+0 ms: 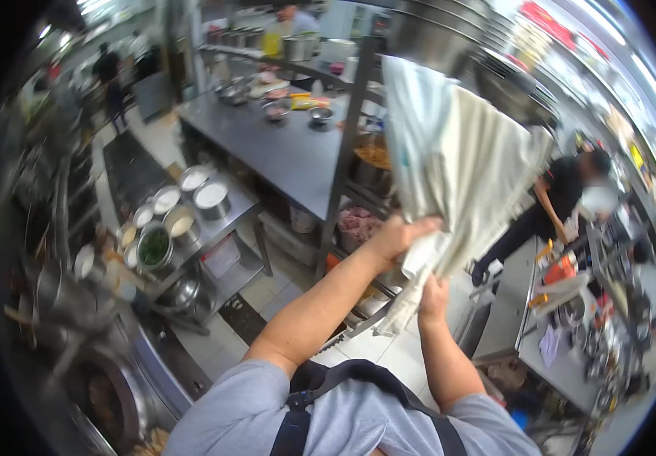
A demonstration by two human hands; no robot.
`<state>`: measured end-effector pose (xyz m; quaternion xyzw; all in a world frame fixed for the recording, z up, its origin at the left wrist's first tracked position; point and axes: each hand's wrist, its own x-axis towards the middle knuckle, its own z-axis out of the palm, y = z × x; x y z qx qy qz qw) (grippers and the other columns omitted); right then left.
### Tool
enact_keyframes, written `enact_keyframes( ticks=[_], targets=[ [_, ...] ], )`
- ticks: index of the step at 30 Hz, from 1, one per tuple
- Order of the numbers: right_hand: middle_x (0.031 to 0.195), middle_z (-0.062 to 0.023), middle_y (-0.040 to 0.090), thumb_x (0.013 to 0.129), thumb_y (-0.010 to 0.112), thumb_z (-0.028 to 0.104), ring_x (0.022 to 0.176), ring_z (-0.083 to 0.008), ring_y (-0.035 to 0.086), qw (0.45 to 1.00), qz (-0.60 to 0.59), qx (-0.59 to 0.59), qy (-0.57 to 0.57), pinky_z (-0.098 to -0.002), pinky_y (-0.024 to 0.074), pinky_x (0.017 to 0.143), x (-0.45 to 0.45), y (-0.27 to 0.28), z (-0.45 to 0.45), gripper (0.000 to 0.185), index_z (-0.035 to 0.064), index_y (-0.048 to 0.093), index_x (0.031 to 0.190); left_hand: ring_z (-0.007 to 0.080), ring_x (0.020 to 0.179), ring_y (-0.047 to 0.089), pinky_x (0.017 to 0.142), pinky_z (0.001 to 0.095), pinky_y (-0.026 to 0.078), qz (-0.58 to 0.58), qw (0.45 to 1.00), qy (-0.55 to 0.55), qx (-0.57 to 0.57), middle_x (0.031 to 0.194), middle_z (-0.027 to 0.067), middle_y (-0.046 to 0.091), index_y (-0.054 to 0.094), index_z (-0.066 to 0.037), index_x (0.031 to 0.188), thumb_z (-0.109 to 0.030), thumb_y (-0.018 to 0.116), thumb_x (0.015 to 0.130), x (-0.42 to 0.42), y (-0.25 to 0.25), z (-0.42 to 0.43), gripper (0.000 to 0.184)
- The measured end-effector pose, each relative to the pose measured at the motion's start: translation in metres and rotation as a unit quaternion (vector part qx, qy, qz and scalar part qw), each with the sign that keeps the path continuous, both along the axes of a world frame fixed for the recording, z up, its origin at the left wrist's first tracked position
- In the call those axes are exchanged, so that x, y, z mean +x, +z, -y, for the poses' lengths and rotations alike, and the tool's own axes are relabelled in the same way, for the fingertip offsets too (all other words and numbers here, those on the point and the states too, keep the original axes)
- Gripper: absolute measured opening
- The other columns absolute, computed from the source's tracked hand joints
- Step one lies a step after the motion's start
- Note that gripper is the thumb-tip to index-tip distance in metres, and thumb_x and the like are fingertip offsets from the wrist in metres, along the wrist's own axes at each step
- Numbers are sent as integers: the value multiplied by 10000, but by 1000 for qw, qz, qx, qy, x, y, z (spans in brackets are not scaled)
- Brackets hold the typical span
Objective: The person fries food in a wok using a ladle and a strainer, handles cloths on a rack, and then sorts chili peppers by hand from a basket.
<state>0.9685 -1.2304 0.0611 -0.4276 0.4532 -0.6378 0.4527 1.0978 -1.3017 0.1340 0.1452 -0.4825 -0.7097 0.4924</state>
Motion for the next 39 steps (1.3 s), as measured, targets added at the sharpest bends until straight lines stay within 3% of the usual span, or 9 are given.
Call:
enact_keyframes(
  ticks=[3,5,11,14,16,20,24,27,39],
  targets=[
    [904,-64,648,859,568,122,783,-153,599,996,-67,-54,3,-294,484,665,8,3,4,262,-55,618,1045,156,763,630,655,278,507,12,993,94,73,887,102,651,625,27,1019,-186,646,828,-5,6,-10,287],
    [856,-67,658,831,578,124,752,-141,603,996,-61,-64,12,-303,487,657,16,6,7,268,-57,620,1024,152,760,614,640,267,484,-1,987,159,-39,885,90,643,617,47,1040,-217,623,839,-6,-9,-2,332],
    [872,-145,661,820,528,199,805,-194,614,983,-158,-39,79,-337,480,745,12,23,-11,343,-52,610,1039,160,878,617,744,283,503,-45,992,103,-52,1036,93,621,531,34,1195,-174,585,873,13,-8,-5,387],
    [885,-165,662,826,544,210,822,-206,621,984,-170,-17,48,-335,479,760,6,29,-17,345,-40,615,1054,146,905,592,786,275,468,-30,987,142,-64,1062,79,615,552,38,1182,-186,580,912,13,-7,-6,352],
    [900,-179,665,829,552,218,837,-224,629,983,-182,-30,5,-340,480,767,-7,30,-18,352,-38,614,1062,176,1031,558,879,287,441,4,989,135,-53,1187,109,570,490,47,1249,-173,580,911,25,-12,-1,413],
    [958,-210,669,831,574,239,895,-282,646,963,-259,-52,-57,-355,482,797,-39,28,-16,379,-40,606,1085,181,1023,562,869,295,450,10,982,169,-85,1171,111,576,494,44,1245,-151,583,901,38,-16,4,405],
    [992,-220,663,827,590,257,931,-313,640,965,-246,-58,-69,-360,477,820,-40,28,-23,402,-49,601,1088,187,952,595,819,309,480,-23,984,169,-49,1069,108,607,540,44,1171,-163,611,881,36,-8,-3,363],
    [1006,-215,661,830,589,256,941,-293,635,973,-204,-84,-66,-349,469,831,-32,18,-17,410,-56,596,1097,209,747,642,676,317,529,-79,981,120,132,893,130,640,581,99,1041,-200,627,870,36,5,-15,348],
    [1067,-170,656,838,595,264,982,-234,611,989,-143,-44,-4,-321,447,866,-29,24,-36,431,-38,580,1144,214,784,627,736,314,522,-105,981,86,136,891,132,630,586,79,1017,-183,629,841,43,2,-13,318]
  ],
)
